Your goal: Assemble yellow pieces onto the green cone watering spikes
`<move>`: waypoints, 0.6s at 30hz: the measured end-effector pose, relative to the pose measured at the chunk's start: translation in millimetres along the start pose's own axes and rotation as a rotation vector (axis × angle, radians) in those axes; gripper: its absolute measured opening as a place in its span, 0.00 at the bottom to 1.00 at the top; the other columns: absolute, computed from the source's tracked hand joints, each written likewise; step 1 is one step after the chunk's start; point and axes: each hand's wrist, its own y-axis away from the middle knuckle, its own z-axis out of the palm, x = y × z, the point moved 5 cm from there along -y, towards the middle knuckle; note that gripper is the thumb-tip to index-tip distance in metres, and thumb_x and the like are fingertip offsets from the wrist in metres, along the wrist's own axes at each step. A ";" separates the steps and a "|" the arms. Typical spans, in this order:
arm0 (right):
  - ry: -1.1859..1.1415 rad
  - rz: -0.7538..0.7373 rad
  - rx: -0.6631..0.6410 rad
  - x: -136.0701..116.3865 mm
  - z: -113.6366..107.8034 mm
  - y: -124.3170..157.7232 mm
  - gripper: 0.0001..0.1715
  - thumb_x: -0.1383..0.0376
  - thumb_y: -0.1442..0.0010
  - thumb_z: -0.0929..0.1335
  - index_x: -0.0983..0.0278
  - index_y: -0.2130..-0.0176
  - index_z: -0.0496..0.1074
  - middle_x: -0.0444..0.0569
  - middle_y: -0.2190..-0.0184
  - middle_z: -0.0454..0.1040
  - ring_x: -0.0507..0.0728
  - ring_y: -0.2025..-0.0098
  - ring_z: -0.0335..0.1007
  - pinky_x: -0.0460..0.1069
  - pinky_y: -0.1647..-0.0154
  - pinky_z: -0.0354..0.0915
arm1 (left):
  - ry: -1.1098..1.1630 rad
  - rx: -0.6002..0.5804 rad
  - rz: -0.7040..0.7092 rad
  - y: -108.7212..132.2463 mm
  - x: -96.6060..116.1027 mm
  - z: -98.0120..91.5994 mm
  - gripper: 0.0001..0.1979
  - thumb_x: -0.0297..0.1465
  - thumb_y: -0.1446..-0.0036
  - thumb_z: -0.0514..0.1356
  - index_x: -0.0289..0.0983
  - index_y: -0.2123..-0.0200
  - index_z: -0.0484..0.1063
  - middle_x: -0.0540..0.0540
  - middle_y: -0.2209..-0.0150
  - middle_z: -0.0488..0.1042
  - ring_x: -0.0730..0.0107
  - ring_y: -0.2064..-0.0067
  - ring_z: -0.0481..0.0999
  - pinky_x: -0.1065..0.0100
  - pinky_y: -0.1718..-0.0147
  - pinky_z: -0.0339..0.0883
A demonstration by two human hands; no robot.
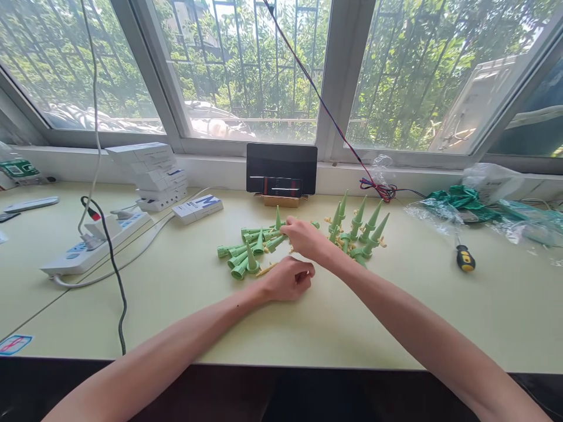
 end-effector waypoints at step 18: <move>-0.112 -0.140 0.497 11.1 -37.9 79.9 0.17 0.73 0.31 0.57 0.65 0.60 0.73 0.54 0.57 0.71 0.52 0.68 0.65 0.47 0.69 0.61 | 0.558 0.421 -0.493 -4.0 -29.3 -20.9 0.12 0.39 0.36 0.53 0.36 0.63 0.67 0.54 0.79 0.66 0.76 0.85 0.65 0.74 0.88 0.56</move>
